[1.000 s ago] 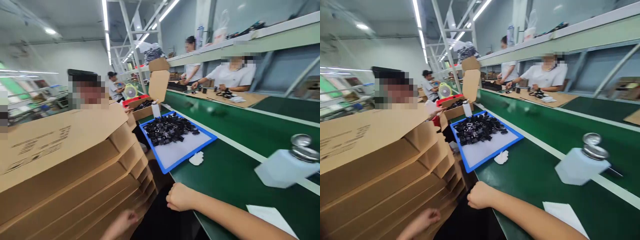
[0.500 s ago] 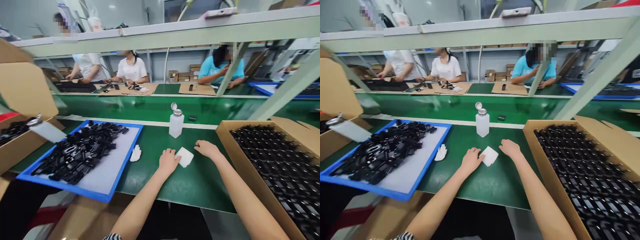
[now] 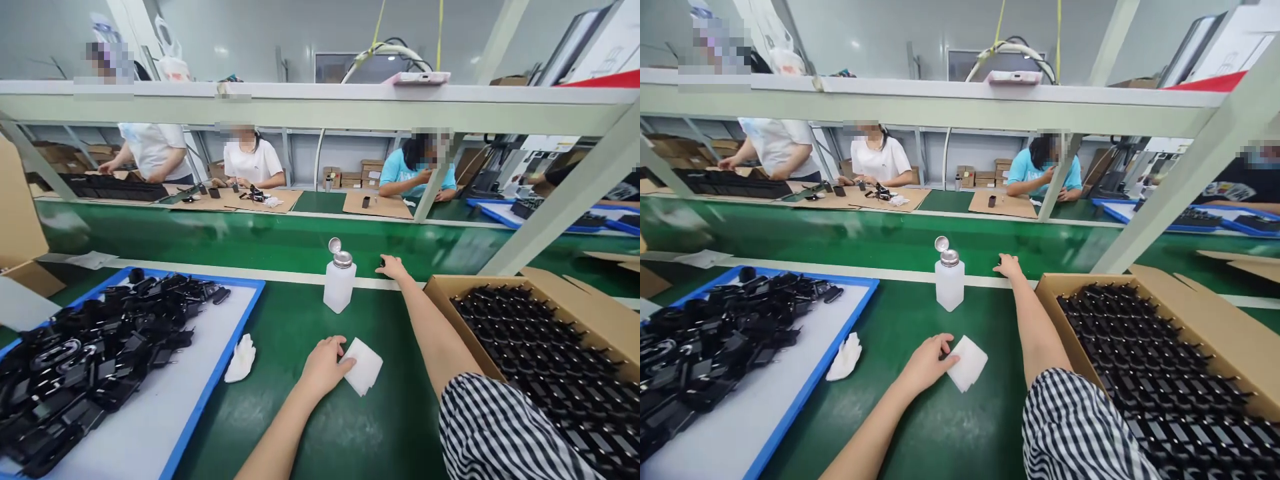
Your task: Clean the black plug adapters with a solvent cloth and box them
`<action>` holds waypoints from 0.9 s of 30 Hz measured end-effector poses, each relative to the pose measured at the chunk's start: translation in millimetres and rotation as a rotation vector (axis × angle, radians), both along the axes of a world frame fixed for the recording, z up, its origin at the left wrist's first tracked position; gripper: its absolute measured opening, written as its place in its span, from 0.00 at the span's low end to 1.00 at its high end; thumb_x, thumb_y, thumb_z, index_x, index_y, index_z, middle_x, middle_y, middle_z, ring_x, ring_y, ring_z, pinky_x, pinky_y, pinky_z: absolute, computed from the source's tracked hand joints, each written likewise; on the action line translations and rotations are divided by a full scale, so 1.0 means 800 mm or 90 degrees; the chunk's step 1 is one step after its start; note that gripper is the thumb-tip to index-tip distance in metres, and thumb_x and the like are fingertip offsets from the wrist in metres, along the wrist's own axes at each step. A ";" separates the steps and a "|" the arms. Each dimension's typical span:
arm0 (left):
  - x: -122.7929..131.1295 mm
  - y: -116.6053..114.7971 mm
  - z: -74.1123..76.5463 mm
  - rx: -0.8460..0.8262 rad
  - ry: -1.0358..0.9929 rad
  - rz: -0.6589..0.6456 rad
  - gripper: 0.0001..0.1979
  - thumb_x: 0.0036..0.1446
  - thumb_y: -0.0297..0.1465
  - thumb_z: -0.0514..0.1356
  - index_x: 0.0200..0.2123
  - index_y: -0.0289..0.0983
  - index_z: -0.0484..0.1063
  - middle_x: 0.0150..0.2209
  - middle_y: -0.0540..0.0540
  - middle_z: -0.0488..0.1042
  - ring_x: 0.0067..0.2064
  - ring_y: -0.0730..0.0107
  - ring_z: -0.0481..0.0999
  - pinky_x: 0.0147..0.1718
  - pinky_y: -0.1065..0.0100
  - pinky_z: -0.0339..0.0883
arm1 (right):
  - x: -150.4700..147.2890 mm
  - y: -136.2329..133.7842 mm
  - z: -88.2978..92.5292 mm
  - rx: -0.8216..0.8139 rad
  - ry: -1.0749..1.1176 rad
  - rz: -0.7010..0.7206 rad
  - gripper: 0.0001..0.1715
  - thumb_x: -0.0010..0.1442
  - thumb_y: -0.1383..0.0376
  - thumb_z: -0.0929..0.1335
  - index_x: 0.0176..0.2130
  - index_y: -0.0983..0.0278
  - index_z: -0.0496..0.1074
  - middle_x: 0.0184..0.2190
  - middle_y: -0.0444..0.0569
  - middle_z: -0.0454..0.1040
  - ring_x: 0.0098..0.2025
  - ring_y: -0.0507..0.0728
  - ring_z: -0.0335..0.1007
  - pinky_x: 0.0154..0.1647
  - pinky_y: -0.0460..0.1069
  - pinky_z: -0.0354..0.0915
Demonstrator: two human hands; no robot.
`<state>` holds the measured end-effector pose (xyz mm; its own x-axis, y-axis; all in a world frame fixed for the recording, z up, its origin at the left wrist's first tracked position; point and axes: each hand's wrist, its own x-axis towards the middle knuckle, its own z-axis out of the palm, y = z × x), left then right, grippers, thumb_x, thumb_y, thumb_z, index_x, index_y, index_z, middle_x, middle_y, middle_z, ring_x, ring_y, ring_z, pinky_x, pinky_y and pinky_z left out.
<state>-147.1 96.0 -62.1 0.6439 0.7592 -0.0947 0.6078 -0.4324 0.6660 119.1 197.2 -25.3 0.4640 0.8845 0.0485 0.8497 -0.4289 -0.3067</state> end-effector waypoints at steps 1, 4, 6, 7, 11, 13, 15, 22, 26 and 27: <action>0.001 0.000 -0.002 0.004 -0.021 0.006 0.13 0.45 0.36 0.51 0.32 0.35 0.67 0.33 0.45 0.68 0.35 0.65 0.65 0.35 0.65 0.59 | 0.004 -0.003 0.001 0.003 0.002 -0.006 0.19 0.50 0.62 0.64 0.42 0.69 0.61 0.42 0.53 0.63 0.44 0.58 0.58 0.43 0.55 0.54; 0.004 0.001 -0.001 0.038 -0.060 0.037 0.11 0.47 0.35 0.50 0.30 0.36 0.68 0.27 0.46 0.67 0.34 0.65 0.66 0.34 0.66 0.59 | 0.006 -0.027 0.007 0.024 0.015 -0.045 0.24 0.48 0.62 0.64 0.44 0.72 0.59 0.43 0.58 0.61 0.46 0.60 0.57 0.43 0.52 0.55; 0.002 0.003 0.003 0.039 -0.076 0.073 0.12 0.49 0.34 0.48 0.29 0.37 0.68 0.29 0.46 0.67 0.34 0.66 0.66 0.35 0.67 0.59 | -0.006 -0.053 0.013 0.038 0.033 -0.057 0.27 0.48 0.61 0.64 0.46 0.72 0.57 0.44 0.60 0.59 0.46 0.60 0.56 0.42 0.50 0.56; -0.001 0.006 0.007 0.038 -0.083 0.097 0.12 0.50 0.33 0.46 0.30 0.37 0.68 0.30 0.46 0.68 0.35 0.67 0.67 0.36 0.67 0.59 | -0.018 -0.068 0.016 0.040 0.046 -0.050 0.28 0.48 0.61 0.64 0.46 0.71 0.56 0.44 0.59 0.60 0.45 0.59 0.58 0.41 0.50 0.56; -0.031 0.008 0.023 0.047 -0.123 0.220 0.15 0.52 0.32 0.43 0.36 0.34 0.65 0.35 0.44 0.68 0.34 0.71 0.68 0.35 0.68 0.60 | -0.100 -0.131 0.023 0.018 0.116 0.066 0.33 0.40 0.60 0.68 0.45 0.68 0.57 0.36 0.51 0.66 0.35 0.54 0.64 0.35 0.47 0.60; -0.055 0.001 0.026 0.050 -0.142 0.248 0.14 0.52 0.31 0.44 0.37 0.34 0.64 0.36 0.45 0.68 0.33 0.72 0.68 0.34 0.69 0.61 | -0.155 -0.152 0.017 0.034 0.155 0.215 0.33 0.39 0.61 0.69 0.45 0.67 0.56 0.37 0.50 0.65 0.37 0.54 0.64 0.37 0.46 0.60; -0.079 -0.011 0.025 0.055 -0.156 0.240 0.12 0.49 0.30 0.47 0.37 0.34 0.64 0.37 0.45 0.68 0.34 0.72 0.68 0.35 0.69 0.61 | -0.209 -0.163 0.005 0.074 0.165 0.342 0.33 0.41 0.61 0.68 0.46 0.68 0.56 0.41 0.53 0.63 0.41 0.55 0.61 0.40 0.48 0.58; -0.131 -0.035 0.003 0.014 -0.108 0.202 0.15 0.46 0.32 0.51 0.39 0.35 0.63 0.40 0.44 0.67 0.39 0.68 0.67 0.37 0.67 0.61 | -0.242 -0.161 -0.019 0.079 0.167 0.340 0.31 0.49 0.61 0.63 0.50 0.66 0.51 0.45 0.54 0.60 0.46 0.56 0.57 0.43 0.50 0.57; -0.121 -0.034 0.001 0.023 -0.090 0.221 0.20 0.44 0.36 0.54 0.42 0.33 0.61 0.42 0.42 0.66 0.43 0.65 0.65 0.40 0.67 0.59 | -0.175 -0.168 -0.011 -0.022 0.131 0.113 0.21 0.51 0.60 0.61 0.44 0.67 0.60 0.41 0.56 0.62 0.43 0.57 0.60 0.39 0.50 0.58; -0.113 -0.034 0.002 0.042 -0.078 0.226 0.23 0.43 0.37 0.54 0.43 0.32 0.60 0.43 0.41 0.65 0.45 0.63 0.64 0.42 0.66 0.58 | -0.165 -0.169 -0.012 -0.056 0.129 0.102 0.20 0.48 0.60 0.63 0.40 0.68 0.63 0.39 0.55 0.64 0.40 0.58 0.62 0.37 0.50 0.59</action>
<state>-237.6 69.0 -60.6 0.3428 0.9391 0.0227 0.6452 -0.2530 0.7209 -12.6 61.9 -35.2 0.3106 0.9440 -0.1116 0.8338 -0.3269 -0.4448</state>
